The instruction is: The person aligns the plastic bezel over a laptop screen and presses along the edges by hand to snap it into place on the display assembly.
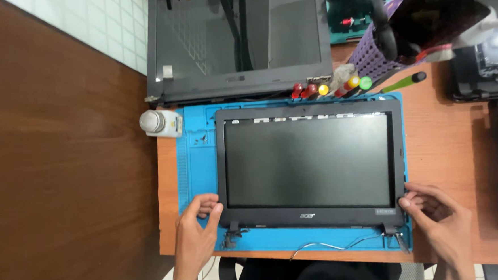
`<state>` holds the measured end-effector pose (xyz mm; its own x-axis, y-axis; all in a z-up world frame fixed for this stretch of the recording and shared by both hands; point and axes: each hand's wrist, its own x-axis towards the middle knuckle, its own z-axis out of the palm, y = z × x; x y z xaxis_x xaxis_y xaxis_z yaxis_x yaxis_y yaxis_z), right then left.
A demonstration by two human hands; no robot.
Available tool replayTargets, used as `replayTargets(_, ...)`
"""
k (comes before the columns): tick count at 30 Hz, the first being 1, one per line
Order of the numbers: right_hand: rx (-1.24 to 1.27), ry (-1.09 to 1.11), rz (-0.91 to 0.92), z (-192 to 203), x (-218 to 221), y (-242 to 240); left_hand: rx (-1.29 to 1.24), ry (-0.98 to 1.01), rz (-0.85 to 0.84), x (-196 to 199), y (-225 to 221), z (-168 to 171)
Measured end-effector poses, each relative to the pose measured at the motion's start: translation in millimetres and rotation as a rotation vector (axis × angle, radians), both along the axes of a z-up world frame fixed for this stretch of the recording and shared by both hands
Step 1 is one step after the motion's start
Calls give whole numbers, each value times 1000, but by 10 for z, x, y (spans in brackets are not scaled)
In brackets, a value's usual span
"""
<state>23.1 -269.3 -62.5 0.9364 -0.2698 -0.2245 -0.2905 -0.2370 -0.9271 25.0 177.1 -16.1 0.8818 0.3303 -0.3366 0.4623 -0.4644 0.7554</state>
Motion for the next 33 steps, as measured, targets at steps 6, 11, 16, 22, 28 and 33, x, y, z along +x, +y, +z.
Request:
replayTargets(6, 14, 34, -23, -5, 1, 1, -20, 37, 7, 11, 39, -50)
replayTargets(11, 38, 38, -15, -25, -2, -10, -22, 50, -1, -12, 55, -76)
replayTargets(16, 53, 29, -17, -37, -40, -33, 16, 48, -17, -31, 40, -81)
replayTargets(22, 33, 95, 35, 23, 17, -52, 126, 88, 20, -69, -60, -29)
replayTargets(28, 39, 84, 67, 108, 47, -37, 180, 14, -6, -101, -74, -105)
replayTargets(33, -12, 104, 83, 232, 83, 19, 239, 21, -59, -131, -25, -167)
